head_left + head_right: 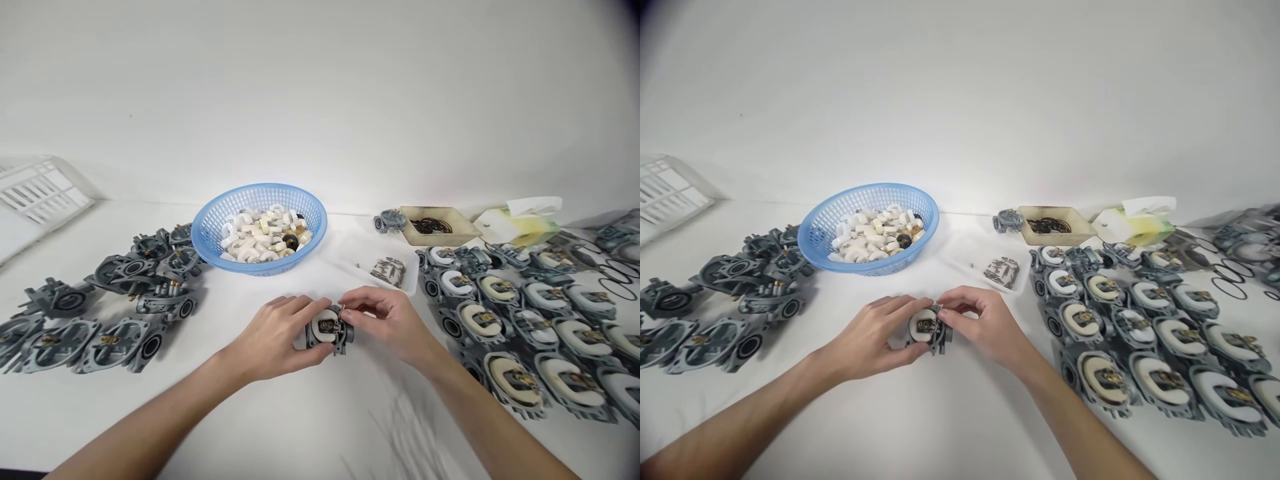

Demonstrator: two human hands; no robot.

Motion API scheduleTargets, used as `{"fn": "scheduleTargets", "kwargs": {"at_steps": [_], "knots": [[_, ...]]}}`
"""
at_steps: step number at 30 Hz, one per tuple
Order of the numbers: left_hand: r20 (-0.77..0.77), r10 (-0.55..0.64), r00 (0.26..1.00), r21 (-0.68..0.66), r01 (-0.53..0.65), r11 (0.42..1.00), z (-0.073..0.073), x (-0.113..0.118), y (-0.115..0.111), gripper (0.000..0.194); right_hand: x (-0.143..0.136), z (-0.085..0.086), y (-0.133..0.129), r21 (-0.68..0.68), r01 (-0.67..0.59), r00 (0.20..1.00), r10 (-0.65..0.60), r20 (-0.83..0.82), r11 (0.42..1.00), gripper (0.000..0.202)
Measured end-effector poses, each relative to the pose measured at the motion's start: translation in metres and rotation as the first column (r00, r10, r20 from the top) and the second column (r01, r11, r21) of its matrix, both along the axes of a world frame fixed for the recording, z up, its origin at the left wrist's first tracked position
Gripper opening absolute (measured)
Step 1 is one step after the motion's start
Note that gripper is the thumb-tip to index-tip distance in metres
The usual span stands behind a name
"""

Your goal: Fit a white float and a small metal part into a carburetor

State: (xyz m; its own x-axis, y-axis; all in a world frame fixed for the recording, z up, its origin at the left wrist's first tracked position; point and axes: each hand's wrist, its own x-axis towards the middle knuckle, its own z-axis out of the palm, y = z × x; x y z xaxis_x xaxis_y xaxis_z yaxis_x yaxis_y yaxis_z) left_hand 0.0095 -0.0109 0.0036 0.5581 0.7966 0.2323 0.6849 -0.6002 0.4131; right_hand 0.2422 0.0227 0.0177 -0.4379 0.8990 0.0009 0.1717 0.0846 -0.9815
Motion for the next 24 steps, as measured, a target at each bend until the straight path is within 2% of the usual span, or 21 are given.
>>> {"fn": "scheduleTargets", "kwargs": {"at_steps": [3,8,16,24], "knots": [[0.027,0.009,1.000,-0.026,-0.009,1.000,0.000,0.001,-0.001,0.052,-0.001,0.001,0.000,-0.035,-0.003,1.000,0.002,-0.027,0.999,0.015],[0.126,0.013,0.992,-0.075,-0.003,0.997,0.001,0.002,-0.002,0.049,-0.002,0.002,-0.002,-0.016,-0.017,1.000,0.017,-0.008,1.000,0.013],[0.277,0.036,0.960,-0.056,-0.022,0.998,-0.003,0.003,-0.003,0.043,-0.005,-0.001,-0.002,-0.065,0.030,0.999,-0.032,-0.039,0.997,0.016],[0.395,0.120,0.911,-0.240,-0.024,0.971,0.000,0.010,-0.006,0.037,-0.006,-0.006,0.001,-0.130,0.051,0.994,-0.062,-0.087,0.990,0.021]]}}
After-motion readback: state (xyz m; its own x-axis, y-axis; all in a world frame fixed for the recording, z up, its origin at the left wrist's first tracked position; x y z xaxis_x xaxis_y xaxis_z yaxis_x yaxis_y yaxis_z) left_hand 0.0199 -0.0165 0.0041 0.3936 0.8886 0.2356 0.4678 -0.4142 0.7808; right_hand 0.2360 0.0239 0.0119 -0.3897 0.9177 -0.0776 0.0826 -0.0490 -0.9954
